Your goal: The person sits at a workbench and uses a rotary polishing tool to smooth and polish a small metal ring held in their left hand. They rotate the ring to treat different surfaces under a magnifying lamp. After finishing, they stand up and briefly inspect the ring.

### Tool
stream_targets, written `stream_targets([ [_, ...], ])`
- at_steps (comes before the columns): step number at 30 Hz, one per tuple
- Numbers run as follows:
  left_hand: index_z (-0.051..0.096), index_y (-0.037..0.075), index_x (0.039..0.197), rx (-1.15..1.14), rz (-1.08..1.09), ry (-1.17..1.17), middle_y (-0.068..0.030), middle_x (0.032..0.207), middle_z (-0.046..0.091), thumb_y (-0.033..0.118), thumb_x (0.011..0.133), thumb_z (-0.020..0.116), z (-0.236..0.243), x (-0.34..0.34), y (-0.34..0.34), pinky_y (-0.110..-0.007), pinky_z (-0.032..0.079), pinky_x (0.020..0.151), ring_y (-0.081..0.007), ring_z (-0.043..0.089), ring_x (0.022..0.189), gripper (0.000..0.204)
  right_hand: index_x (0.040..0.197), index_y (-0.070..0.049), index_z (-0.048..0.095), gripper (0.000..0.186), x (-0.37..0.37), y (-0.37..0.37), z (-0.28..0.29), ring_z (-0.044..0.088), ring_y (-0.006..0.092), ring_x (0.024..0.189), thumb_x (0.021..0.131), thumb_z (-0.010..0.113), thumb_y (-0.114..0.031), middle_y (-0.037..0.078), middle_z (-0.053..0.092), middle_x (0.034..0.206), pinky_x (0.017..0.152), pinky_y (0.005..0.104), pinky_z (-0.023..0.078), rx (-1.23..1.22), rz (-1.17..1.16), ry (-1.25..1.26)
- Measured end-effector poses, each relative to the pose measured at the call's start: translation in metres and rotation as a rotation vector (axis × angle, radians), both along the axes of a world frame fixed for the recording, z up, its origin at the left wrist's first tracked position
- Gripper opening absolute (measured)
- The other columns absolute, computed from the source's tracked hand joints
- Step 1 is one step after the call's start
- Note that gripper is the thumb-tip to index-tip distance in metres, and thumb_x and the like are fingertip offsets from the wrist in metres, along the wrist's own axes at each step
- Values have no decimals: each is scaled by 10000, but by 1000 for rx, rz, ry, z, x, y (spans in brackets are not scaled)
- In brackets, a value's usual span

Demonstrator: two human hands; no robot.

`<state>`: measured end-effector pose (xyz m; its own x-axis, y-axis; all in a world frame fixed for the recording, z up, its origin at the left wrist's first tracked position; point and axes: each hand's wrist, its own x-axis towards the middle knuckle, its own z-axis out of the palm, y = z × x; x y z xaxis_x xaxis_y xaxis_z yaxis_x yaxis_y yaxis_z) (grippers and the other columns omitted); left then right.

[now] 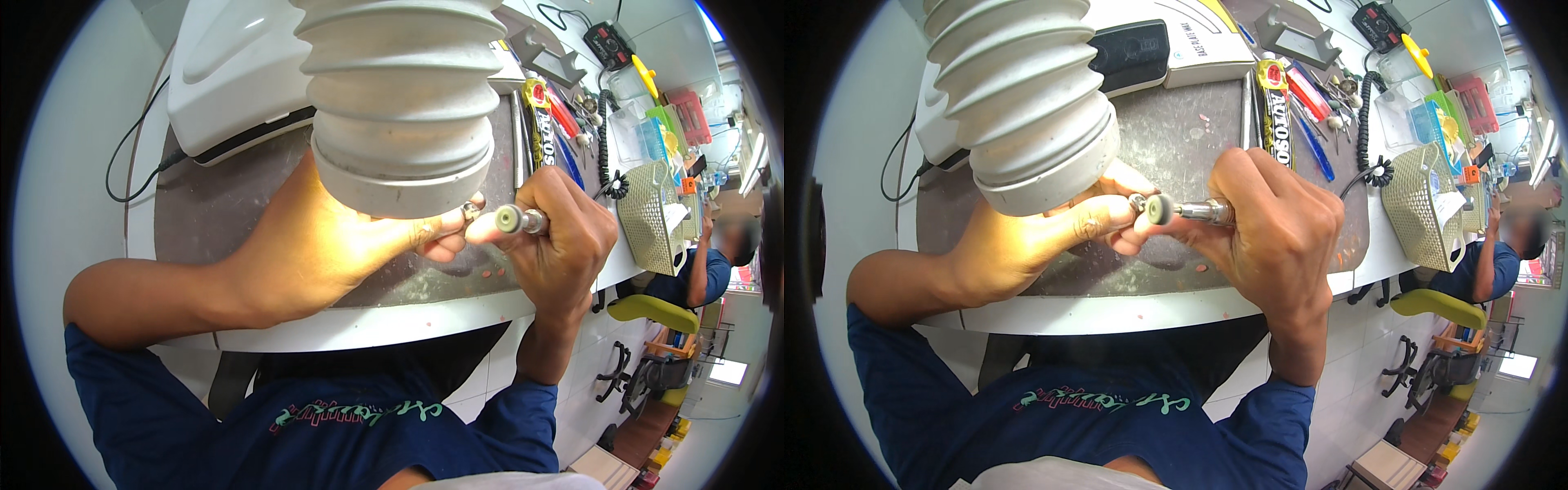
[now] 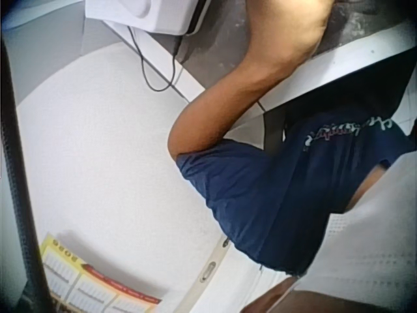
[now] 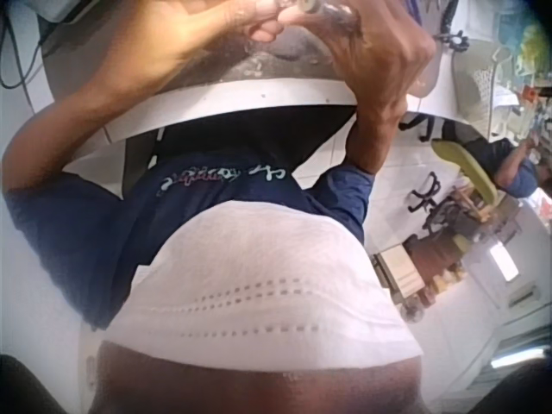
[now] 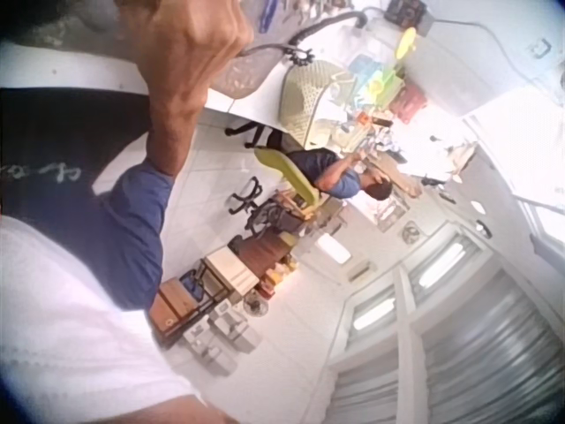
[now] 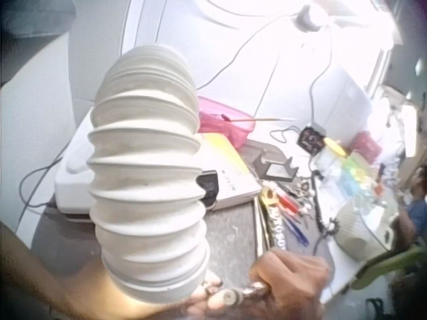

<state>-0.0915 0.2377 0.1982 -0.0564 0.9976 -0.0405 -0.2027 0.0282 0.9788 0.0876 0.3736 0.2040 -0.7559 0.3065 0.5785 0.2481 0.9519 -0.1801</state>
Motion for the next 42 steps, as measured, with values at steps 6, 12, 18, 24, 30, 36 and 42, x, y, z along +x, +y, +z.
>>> stream_targets([
  [6, 612, -50, 1144, -78, 73, -101, -116, 993, 687, 101, 970, 617, 4, 1, -3, -277, 558, 821, -174, 683, 917, 231, 626, -42, 472, 651, -1, -3, 1, 388, 148, 462, 588, 759, -625, 20, 404, 563, 433, 288, 302, -27, -51, -23],
  [12, 629, -35, 1128, -32, 97, 40, -101, 983, 690, 102, 954, 641, 4, 1, -3, -266, 556, 802, -144, 670, 890, 221, 636, -42, 471, 678, -1, -3, 2, 406, 175, 460, 586, 745, -661, 33, 400, 562, 440, 312, 324, -2, -82, -94],
  [18, 635, -33, 1118, -32, 131, 73, -91, 974, 688, 104, 947, 649, 4, 2, -3, -265, 555, 790, -133, 664, 883, 219, 661, -48, 482, 695, -2, -3, 0, 453, 213, 477, 621, 687, -710, 56, 422, 573, 453, 337, 351, 27, -94, -139],
  [24, 644, -26, 1105, -5, 162, 130, -81, 979, 685, 96, 944, 651, 2, 3, -4, -261, 548, 792, -126, 658, 881, 202, 619, -92, 431, 648, -4, -1, -2, 452, 157, 426, 611, 744, -659, 7, 394, 526, 408, 312, 332, 110, -50, -116],
  [30, 648, -29, 1089, -27, 178, 169, -77, 984, 681, 77, 945, 643, -2, 5, -4, -260, 543, 787, -119, 648, 889, 178, 617, -93, 432, 656, -6, -2, -1, 472, 159, 423, 619, 728, -679, 8, 402, 534, 401, 310, 341, 122, -32, -119],
  [36, 645, -35, 1091, 32, 227, 193, -77, 991, 677, 85, 949, 640, -3, 8, -3, -260, 541, 764, -116, 641, 855, 186, 616, -93, 431, 670, -6, -2, -2, 482, 164, 418, 619, 718, -698, 8, 408, 537, 398, 310, 348, 121, -47, -129],
  [42, 650, -33, 1090, -75, 132, 196, -81, 1000, 680, 93, 949, 641, 8, 3, -3, -262, 549, 796, -119, 651, 884, 189, 615, -94, 434, 669, -8, -3, 0, 493, 167, 420, 621, 715, -702, 10, 424, 539, 397, 310, 352, 132, -29, -122],
])
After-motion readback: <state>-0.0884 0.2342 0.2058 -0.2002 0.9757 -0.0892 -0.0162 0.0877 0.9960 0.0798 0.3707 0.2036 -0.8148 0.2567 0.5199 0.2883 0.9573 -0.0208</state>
